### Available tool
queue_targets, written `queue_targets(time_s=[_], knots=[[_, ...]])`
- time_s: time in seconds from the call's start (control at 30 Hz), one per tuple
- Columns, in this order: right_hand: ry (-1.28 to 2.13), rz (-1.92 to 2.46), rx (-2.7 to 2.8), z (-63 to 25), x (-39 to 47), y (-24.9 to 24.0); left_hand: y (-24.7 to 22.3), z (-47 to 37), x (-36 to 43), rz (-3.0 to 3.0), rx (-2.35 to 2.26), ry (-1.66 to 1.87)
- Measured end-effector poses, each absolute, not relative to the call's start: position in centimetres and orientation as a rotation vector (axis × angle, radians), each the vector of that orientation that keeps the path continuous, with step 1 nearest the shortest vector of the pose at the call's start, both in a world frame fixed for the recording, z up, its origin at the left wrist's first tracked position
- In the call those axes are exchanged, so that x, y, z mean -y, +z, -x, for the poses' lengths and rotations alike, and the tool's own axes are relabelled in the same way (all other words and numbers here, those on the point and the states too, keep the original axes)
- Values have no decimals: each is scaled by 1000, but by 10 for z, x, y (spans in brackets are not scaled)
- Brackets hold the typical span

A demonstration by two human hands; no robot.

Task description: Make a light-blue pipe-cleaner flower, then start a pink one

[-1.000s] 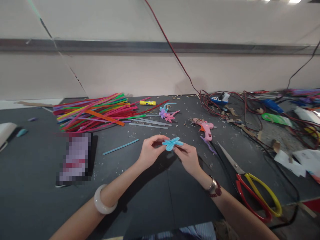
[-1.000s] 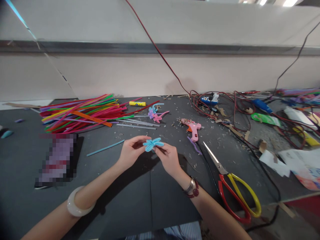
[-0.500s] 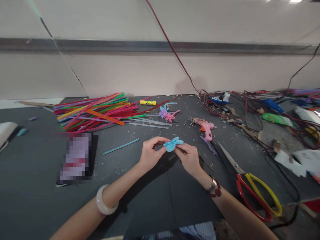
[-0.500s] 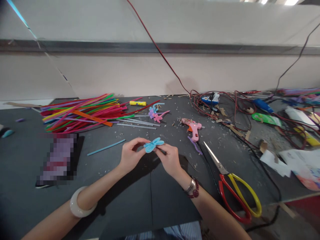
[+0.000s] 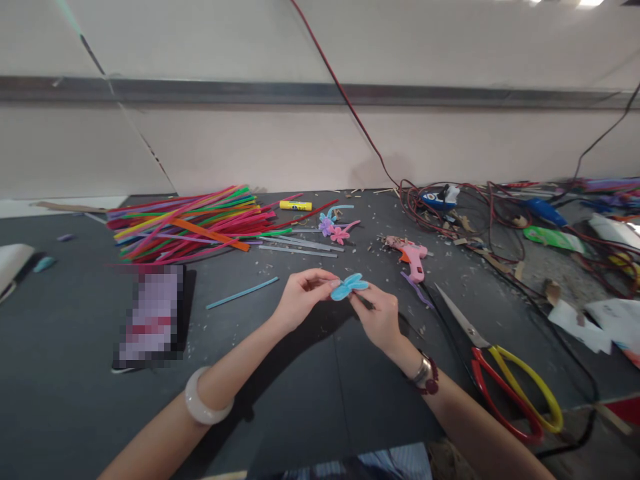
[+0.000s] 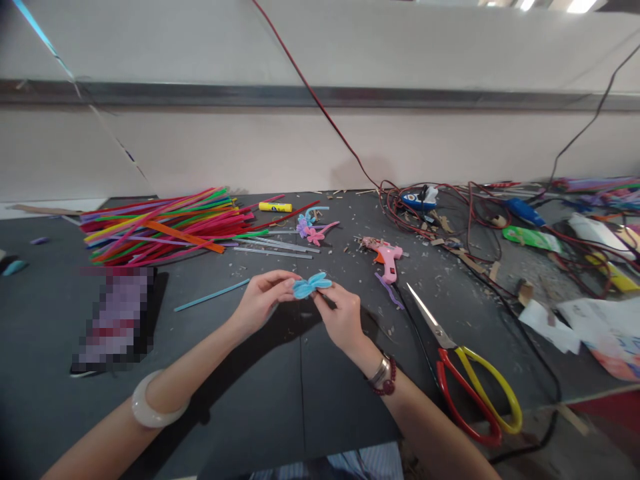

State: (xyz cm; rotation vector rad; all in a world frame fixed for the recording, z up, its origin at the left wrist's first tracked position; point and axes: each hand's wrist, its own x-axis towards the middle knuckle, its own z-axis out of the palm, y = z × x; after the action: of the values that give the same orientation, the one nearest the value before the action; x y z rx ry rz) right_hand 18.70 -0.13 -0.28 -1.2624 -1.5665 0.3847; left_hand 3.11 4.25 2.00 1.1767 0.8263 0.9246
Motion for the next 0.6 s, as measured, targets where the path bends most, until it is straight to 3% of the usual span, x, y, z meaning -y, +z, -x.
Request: queue_targets(time_s=[0.6], knots=[[243,1231,1721,-183,5,-7,22,-30,-44,-876,-831,747]])
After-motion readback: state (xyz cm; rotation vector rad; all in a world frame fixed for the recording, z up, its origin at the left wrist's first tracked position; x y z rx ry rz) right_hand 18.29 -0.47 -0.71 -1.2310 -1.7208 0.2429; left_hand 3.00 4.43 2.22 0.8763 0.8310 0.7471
